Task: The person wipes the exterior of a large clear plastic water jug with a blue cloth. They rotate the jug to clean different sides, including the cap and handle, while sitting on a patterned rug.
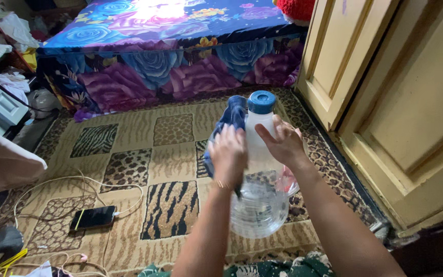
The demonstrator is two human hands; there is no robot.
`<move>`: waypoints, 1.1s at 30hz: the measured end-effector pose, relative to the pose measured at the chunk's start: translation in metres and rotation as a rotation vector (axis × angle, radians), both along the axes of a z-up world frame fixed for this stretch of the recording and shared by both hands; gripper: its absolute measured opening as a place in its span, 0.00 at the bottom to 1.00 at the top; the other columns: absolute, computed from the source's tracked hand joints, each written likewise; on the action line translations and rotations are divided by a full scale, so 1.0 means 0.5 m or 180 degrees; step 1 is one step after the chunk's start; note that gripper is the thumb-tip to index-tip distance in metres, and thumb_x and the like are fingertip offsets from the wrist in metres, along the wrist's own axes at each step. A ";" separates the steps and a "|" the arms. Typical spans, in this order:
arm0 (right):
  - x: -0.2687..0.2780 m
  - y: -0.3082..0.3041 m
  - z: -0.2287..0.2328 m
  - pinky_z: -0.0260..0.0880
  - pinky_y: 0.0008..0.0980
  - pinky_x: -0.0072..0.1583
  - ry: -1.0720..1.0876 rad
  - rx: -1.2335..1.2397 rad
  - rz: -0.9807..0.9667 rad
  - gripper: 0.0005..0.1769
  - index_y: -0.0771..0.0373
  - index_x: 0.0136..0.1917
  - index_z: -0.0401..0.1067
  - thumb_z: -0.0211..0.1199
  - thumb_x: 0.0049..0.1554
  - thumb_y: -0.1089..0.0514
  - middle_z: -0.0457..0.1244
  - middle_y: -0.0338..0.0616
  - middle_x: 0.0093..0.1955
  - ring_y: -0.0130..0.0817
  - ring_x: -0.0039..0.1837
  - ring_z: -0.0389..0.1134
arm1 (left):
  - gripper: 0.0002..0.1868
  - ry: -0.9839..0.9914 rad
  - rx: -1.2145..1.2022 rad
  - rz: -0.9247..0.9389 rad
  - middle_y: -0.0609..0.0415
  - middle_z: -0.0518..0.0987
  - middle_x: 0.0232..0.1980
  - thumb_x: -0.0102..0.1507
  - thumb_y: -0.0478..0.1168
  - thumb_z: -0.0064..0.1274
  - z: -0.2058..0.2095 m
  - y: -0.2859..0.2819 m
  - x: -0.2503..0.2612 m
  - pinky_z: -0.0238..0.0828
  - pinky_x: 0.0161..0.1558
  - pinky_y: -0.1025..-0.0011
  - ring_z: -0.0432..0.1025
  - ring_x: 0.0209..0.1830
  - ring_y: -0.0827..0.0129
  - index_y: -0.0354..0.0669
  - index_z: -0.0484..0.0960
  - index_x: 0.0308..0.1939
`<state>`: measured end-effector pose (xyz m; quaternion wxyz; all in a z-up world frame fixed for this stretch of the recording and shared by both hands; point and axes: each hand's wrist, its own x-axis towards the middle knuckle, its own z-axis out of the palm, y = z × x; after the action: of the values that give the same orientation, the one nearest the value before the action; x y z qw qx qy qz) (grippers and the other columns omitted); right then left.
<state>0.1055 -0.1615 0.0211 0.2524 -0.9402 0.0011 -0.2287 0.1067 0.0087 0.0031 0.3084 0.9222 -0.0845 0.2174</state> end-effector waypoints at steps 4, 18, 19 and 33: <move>0.005 0.000 0.006 0.63 0.46 0.68 0.0161 0.0057 -0.0026 0.48 0.64 0.69 0.66 0.47 0.57 0.21 0.67 0.59 0.61 0.53 0.66 0.67 | 0.28 0.0555 -0.0210 -0.0561 0.40 0.80 0.60 0.73 0.55 0.30 -0.048 0.072 0.205 0.66 0.62 0.53 0.73 0.61 0.45 0.40 0.81 0.55; -0.011 0.003 0.027 0.61 0.48 0.67 0.0144 0.0243 0.0033 0.48 0.62 0.69 0.66 0.49 0.56 0.20 0.64 0.59 0.64 0.56 0.67 0.64 | 0.31 0.1318 -0.2277 -0.0217 0.39 0.80 0.48 0.72 0.55 0.35 -0.180 0.158 0.036 0.72 0.49 0.61 0.74 0.46 0.57 0.26 0.73 0.58; -0.015 0.005 0.023 0.61 0.47 0.68 0.0213 0.0302 0.0035 0.48 0.61 0.69 0.67 0.48 0.55 0.20 0.65 0.58 0.65 0.55 0.68 0.64 | 0.30 0.1298 -0.2021 -0.0070 0.33 0.81 0.52 0.72 0.53 0.35 -0.158 0.129 -0.013 0.73 0.54 0.59 0.77 0.50 0.51 0.26 0.72 0.60; 0.020 -0.023 -0.011 0.46 0.44 0.77 0.0213 0.0100 0.0026 0.55 0.71 0.76 0.58 0.44 0.60 0.20 0.56 0.62 0.75 0.52 0.79 0.53 | 0.28 0.0914 -0.0208 -0.0215 0.40 0.76 0.65 0.72 0.55 0.30 -0.040 0.047 0.181 0.62 0.64 0.48 0.69 0.63 0.43 0.42 0.79 0.57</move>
<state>0.1156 -0.1731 0.0155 0.2679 -0.9432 0.0093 -0.1961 0.1972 0.0322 -0.0171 0.3543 0.9299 -0.0634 0.0754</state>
